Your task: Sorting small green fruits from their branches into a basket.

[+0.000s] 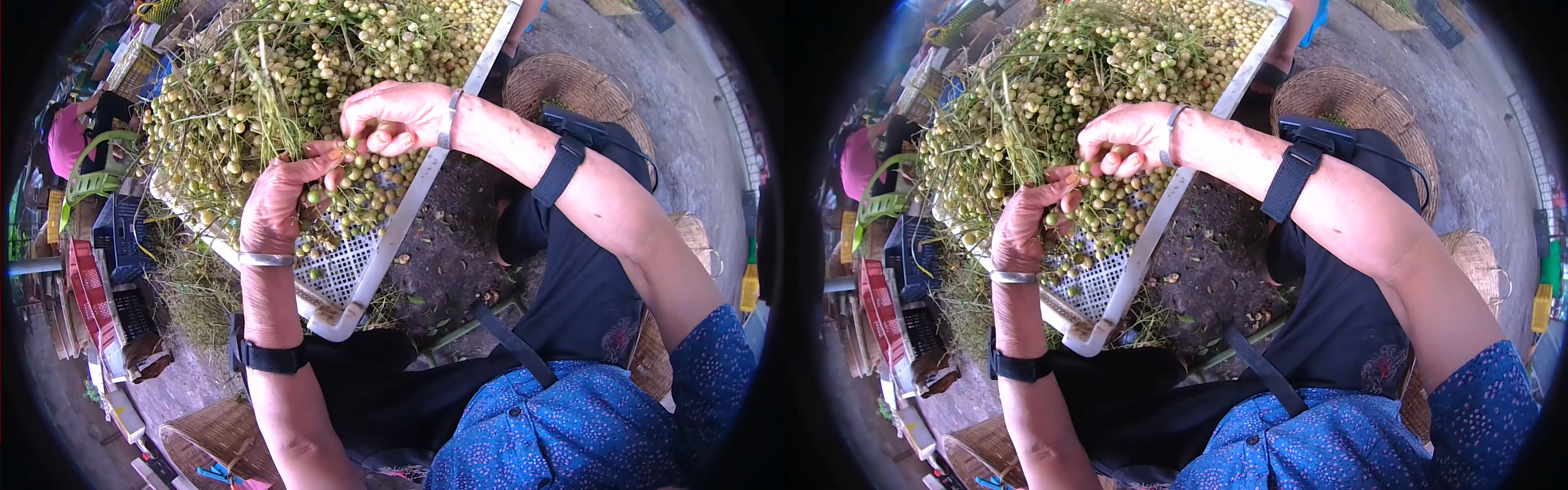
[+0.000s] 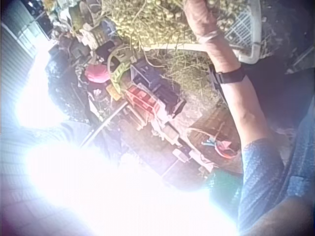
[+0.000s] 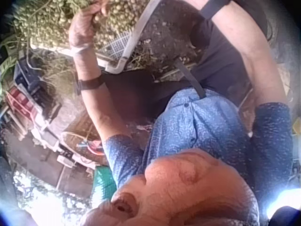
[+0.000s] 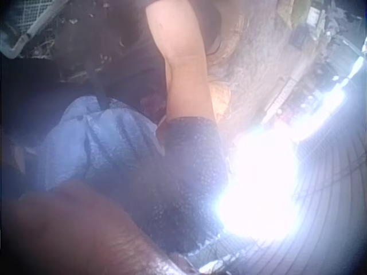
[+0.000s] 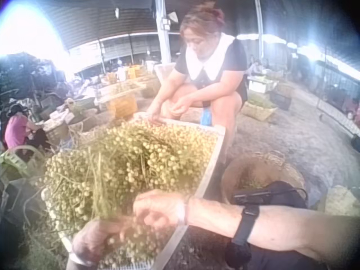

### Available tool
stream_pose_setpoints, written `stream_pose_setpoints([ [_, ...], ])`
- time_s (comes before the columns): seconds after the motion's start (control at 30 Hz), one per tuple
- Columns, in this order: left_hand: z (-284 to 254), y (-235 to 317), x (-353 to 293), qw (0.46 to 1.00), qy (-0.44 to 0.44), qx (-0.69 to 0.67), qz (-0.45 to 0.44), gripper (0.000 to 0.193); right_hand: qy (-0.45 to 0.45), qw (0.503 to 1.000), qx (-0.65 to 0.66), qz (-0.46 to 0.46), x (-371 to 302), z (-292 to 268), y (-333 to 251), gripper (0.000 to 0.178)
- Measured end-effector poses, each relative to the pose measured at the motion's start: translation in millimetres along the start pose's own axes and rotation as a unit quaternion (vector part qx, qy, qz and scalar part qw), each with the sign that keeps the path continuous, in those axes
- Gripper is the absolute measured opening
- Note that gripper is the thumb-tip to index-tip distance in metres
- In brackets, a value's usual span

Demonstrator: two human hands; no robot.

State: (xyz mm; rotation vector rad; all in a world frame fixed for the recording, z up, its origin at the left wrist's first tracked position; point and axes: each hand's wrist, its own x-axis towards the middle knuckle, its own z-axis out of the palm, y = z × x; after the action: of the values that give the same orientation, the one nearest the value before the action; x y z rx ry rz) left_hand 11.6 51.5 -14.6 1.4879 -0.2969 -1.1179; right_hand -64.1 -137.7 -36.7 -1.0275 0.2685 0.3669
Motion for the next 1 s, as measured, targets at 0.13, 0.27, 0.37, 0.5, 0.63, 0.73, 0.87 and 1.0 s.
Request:
stream_pose_setpoints([
  [0.13,-13.1,0.6,4.2,0.994,-0.053,-0.100,0.011,0.020,0.126,0.909,-0.376,-0.129,4.8,-9.2,6.0,0.014],
  [0.27,-26.7,-14.1,22.1,0.958,-0.139,-0.240,0.077,0.021,0.088,0.811,-0.520,-0.254,5.7,-19.0,9.6,0.031],
  [0.37,-30.5,-15.3,27.2,0.943,-0.143,-0.290,0.079,0.020,-0.033,0.972,-0.227,-0.056,-20.4,2.6,-1.7,0.036],
  [0.5,-18.3,-7.7,25.1,0.957,-0.008,-0.283,0.062,0.020,-0.108,0.977,-0.172,-0.061,-20.9,7.8,12.2,0.040],
  [0.63,-21.8,-8.4,28.5,0.950,-0.034,-0.291,0.106,0.017,-0.079,0.993,-0.081,-0.036,-21.6,15.4,11.5,0.027],
  [0.73,-21.3,-9.4,30.4,0.953,-0.003,-0.279,0.115,0.015,-0.128,0.992,0.015,0.002,-18.7,9.1,12.2,0.025],
  [0.87,-21.6,-5.7,30.7,0.942,-0.010,-0.310,0.128,0.013,-0.048,0.996,-0.015,-0.076,-23.2,4.8,5.6,0.026],
  [1.0,-16.0,-2.8,32.8,0.947,0.027,-0.288,0.138,0.013,-0.035,0.981,0.002,-0.190,-25.9,4.4,-3.2,0.016],
])
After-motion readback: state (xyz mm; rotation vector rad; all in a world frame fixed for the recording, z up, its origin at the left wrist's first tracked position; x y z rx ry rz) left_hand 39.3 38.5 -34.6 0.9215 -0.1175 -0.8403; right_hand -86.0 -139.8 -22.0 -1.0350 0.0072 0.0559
